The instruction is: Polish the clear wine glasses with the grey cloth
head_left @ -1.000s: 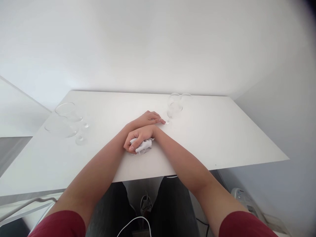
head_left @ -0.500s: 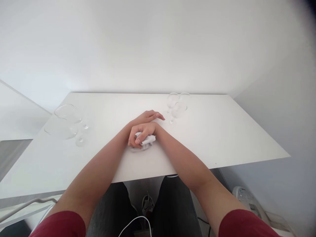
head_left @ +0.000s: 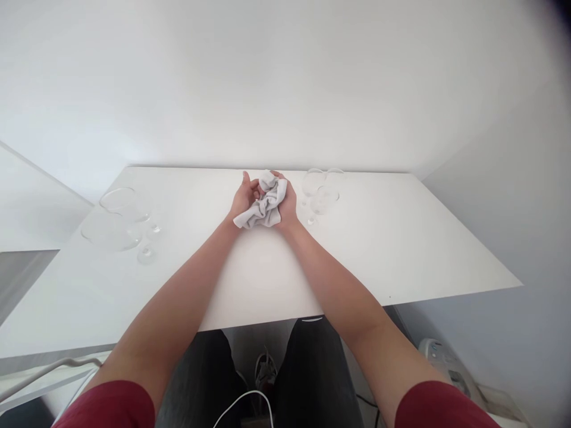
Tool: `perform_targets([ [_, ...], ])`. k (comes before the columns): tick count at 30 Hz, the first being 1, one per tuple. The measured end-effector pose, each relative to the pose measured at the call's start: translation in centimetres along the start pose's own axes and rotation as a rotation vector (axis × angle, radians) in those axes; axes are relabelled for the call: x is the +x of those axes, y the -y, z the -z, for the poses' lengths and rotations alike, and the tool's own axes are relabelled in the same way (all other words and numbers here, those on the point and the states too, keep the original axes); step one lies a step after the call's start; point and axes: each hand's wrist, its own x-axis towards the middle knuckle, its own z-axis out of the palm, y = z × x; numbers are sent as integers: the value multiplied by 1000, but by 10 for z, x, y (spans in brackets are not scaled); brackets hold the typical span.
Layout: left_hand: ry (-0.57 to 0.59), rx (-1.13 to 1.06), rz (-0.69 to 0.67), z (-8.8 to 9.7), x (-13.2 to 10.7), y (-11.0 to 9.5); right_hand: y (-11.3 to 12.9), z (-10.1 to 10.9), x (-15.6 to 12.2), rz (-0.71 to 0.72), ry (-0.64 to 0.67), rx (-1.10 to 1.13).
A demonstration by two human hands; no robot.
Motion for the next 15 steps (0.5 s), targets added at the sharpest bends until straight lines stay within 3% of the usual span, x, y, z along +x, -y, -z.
perform_targets([
  [4, 158, -54, 113, 1, -6, -11, -2, 6, 5, 92, -139, 79],
  [8, 303, 109, 113, 5, -11, -11, -3, 10, 9, 194, -278, 108],
  [10, 189, 238, 34, 9, -10, -6, -4, 9, 10, 225, -288, 101],
  [13, -222, 271, -168, 15, -6, -2, -9, 8, 12, 239, -239, 35],
  [15, -390, 218, -257, 15, -4, -3, -13, 7, 12, 157, -179, -26],
])
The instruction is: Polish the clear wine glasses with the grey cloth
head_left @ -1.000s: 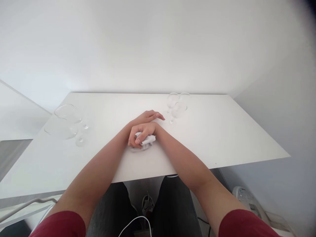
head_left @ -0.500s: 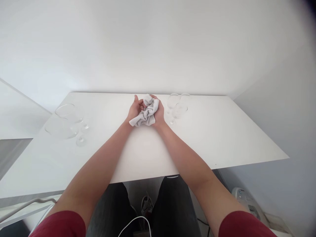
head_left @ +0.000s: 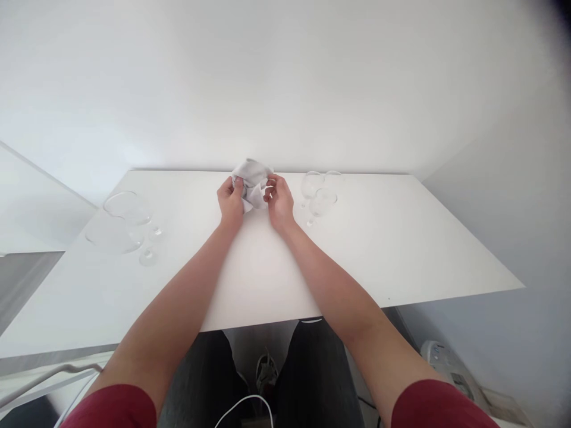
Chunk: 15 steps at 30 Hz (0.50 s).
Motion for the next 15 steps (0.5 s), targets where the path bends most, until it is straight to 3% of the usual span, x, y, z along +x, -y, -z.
perform_targets([
  [1, -23, -19, -6, 0, 0, -2, -2, 0, 0, -63, 40, -24],
  [5, 74, -73, 35, -2, 1, -8, -9, -1, -2, -197, 117, -89],
  [10, -152, -257, 128, 10, 15, 2, 0, 5, -1, -121, 64, -89],
  [15, -190, -292, 179, 16, 19, 5, 7, 4, -1, -152, 93, 36],
])
